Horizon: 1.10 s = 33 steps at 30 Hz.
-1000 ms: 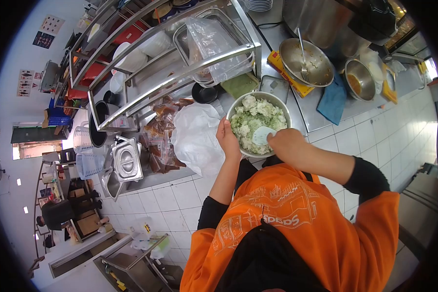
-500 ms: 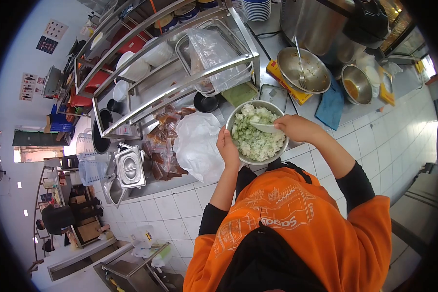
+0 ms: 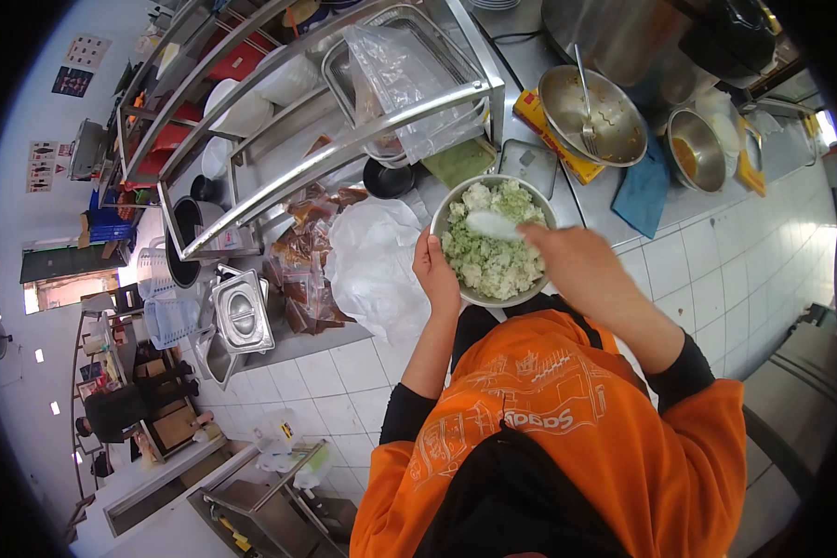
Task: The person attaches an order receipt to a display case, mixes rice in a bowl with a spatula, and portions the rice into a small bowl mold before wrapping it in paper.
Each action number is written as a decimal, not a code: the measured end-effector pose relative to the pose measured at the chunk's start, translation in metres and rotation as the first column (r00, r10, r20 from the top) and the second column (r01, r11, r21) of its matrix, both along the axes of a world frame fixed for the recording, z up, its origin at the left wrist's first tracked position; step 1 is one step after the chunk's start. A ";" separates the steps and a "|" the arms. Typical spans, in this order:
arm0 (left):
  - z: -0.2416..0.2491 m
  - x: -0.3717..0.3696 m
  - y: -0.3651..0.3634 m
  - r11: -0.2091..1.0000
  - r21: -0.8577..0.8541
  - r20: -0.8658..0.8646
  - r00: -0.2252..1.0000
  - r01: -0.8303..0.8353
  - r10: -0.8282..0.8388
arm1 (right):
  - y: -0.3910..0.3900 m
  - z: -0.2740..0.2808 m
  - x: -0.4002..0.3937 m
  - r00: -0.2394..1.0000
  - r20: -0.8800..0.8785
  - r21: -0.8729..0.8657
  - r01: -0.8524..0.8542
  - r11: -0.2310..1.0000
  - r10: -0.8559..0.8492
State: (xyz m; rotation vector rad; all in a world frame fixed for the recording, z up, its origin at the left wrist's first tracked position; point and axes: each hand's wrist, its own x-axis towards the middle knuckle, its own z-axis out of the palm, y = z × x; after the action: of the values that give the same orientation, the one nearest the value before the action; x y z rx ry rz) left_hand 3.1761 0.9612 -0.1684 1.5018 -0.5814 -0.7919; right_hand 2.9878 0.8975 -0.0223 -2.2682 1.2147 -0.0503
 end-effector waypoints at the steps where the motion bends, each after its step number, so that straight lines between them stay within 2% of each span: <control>1: -0.002 -0.001 0.002 1.000 0.009 -0.002 1.000 -0.011 0.011 | -0.010 -0.002 -0.003 0.998 -0.042 -0.049 0.035 0.998 -0.037; 2: -0.004 -0.001 0.000 1.000 0.012 -0.001 1.000 -0.019 0.019 | -0.018 -0.002 -0.004 0.994 -0.080 -0.106 0.070 0.992 -0.079; 5: 0.000 -0.002 -0.007 0.999 0.021 0.019 0.999 -0.044 0.043 | -0.018 -0.057 0.013 0.995 -0.101 0.020 0.021 1.000 -0.018; 6: 0.002 -0.003 -0.008 0.998 0.026 0.027 0.998 -0.058 0.058 | -0.013 -0.070 0.019 0.994 -0.111 -0.024 -0.005 1.000 0.003; 8: 0.004 -0.005 -0.007 0.996 0.029 -0.068 0.994 -0.085 0.086 | 0.006 -0.084 0.030 0.990 -0.130 -0.108 -0.063 0.992 0.048; 14: -0.004 0.007 -0.013 0.998 -0.003 -0.162 0.985 -0.068 0.067 | 0.023 -0.072 0.032 0.972 -0.198 -0.037 -0.139 0.990 0.129; 18: 0.002 0.010 -0.013 0.999 -0.023 -0.112 0.993 -0.046 0.043 | 0.015 -0.029 0.021 0.957 -0.202 -0.004 -0.216 0.976 0.211; 21: 0.003 0.013 -0.014 1.000 -0.027 -0.088 0.996 -0.012 0.010 | 0.003 0.009 0.010 0.963 -0.120 -0.037 -0.247 0.968 0.241; 24: 0.012 0.010 -0.013 1.000 -0.003 -0.031 0.999 -0.004 0.004 | -0.012 -0.012 0.027 0.991 -0.026 -0.130 -0.133 0.983 0.130; 26: 0.000 0.010 -0.012 0.999 -0.004 -0.013 0.999 -0.038 0.037 | -0.006 -0.066 0.037 0.982 -0.104 -0.099 -0.167 0.981 0.157; 30: 0.003 0.010 -0.016 0.997 0.001 -0.079 0.994 -0.079 0.078 | 0.006 -0.065 0.042 0.971 -0.128 -0.017 -0.204 0.979 0.200; 33: 0.002 0.013 -0.018 0.999 0.006 -0.031 0.999 -0.038 0.038 | 0.008 -0.064 0.033 0.969 -0.122 -0.030 -0.218 0.975 0.213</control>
State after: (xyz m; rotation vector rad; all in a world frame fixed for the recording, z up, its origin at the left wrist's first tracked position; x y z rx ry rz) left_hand 3.1889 0.9433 -0.1668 1.4988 -0.5261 -0.7871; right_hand 3.0212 0.9055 -0.0859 -2.4580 1.0252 0.1429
